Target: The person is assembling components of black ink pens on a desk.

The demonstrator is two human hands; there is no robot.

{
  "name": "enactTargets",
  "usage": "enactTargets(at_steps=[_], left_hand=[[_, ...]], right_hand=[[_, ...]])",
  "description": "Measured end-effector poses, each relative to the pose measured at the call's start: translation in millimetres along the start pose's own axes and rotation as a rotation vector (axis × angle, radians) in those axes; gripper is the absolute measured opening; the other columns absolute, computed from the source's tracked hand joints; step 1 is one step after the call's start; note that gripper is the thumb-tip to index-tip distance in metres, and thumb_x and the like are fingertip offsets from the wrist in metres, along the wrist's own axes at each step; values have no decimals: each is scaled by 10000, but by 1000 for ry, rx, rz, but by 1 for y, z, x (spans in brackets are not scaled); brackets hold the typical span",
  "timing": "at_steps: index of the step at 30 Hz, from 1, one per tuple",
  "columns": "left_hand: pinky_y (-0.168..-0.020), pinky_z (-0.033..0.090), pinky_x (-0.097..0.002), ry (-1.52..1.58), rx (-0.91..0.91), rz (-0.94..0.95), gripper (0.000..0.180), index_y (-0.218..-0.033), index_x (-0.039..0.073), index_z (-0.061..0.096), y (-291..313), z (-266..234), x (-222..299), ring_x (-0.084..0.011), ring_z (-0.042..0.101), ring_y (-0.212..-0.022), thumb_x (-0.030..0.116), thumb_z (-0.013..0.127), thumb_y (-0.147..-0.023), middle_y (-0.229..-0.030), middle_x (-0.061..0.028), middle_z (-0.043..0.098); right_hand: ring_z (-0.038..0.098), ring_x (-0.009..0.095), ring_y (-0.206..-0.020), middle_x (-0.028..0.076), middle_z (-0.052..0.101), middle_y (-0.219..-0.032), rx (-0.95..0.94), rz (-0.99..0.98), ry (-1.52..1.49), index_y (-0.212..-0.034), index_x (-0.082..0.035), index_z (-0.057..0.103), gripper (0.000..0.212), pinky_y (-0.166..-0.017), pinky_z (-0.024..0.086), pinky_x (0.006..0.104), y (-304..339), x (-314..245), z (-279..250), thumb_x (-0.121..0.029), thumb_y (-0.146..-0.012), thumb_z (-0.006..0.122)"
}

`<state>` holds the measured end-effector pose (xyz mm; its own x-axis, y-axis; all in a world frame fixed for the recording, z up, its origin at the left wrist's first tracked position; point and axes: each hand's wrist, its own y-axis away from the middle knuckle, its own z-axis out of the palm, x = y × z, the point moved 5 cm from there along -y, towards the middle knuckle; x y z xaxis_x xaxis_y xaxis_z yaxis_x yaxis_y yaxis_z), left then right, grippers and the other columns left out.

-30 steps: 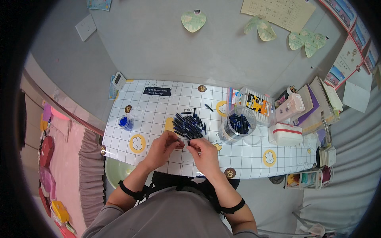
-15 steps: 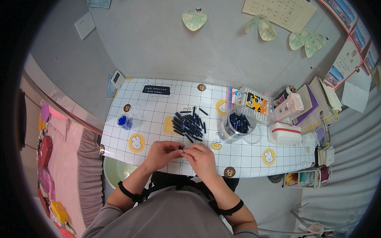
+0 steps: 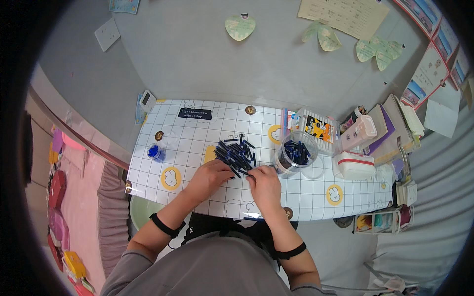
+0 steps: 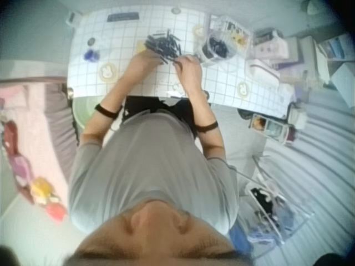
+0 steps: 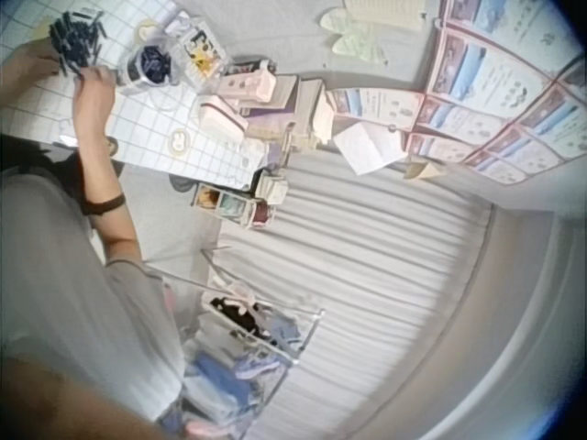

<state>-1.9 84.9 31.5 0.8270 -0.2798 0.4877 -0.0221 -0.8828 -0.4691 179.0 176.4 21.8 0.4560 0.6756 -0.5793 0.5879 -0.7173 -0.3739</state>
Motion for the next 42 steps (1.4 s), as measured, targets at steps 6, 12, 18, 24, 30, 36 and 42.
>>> enactTargets(at_steps=[6,12,18,24,30,36,42], left_hand=[[-902,574,-388,-129,-77,188,116,-925,55,773,-15,17,10,-256,698,-994,86,699,-840,-990,-47,728],[-907,566,-386,-186,-98,208,117,-933,74,764,-17,23,5,-248,695,-994,110,686,-854,-964,-50,709],[-932,591,-390,-208,-202,223,196,-1030,43,773,-24,23,3,-278,719,-1022,88,688,-860,-1030,-78,746],[-910,581,-386,-194,-175,261,141,-1001,51,764,-26,22,10,-271,711,-1031,85,697,-882,-1011,-75,733],[-817,619,-398,316,-45,-133,194,-1089,24,792,-14,9,27,-316,759,-938,65,840,-905,-1039,-130,790],[-854,642,-332,565,-11,-455,186,-1099,-9,808,25,21,11,-195,785,-946,35,863,-928,-1095,-108,819],[-906,647,-315,683,45,-531,205,-1124,-25,812,46,17,6,-171,781,-950,-11,854,-924,-1110,-109,820]], right_hand=[[674,363,-982,122,707,-1007,-54,34,94,-996,-42,776,125,-873,558,468,-1,-1,8,-58,-883,827],[632,373,-1036,159,658,-1090,-113,25,220,-1060,-21,700,139,-931,548,451,5,0,10,-94,-954,754],[671,398,-1052,182,711,-1095,-109,186,125,-1070,-17,669,120,-921,558,478,14,3,-5,-78,-983,724],[688,415,-1010,185,723,-1021,-19,117,14,-1063,-19,701,101,-891,564,498,25,10,-18,-22,-967,732],[729,315,-832,140,719,-957,-17,131,-335,-1060,-5,738,126,-754,587,395,24,-1,-22,12,-943,783],[732,226,-817,107,731,-970,-54,121,-512,-1095,-15,763,193,-756,589,347,21,-16,-10,7,-918,836],[761,181,-872,92,766,-1001,-112,137,-587,-1051,5,781,161,-803,613,300,22,-24,1,27,-908,851]])
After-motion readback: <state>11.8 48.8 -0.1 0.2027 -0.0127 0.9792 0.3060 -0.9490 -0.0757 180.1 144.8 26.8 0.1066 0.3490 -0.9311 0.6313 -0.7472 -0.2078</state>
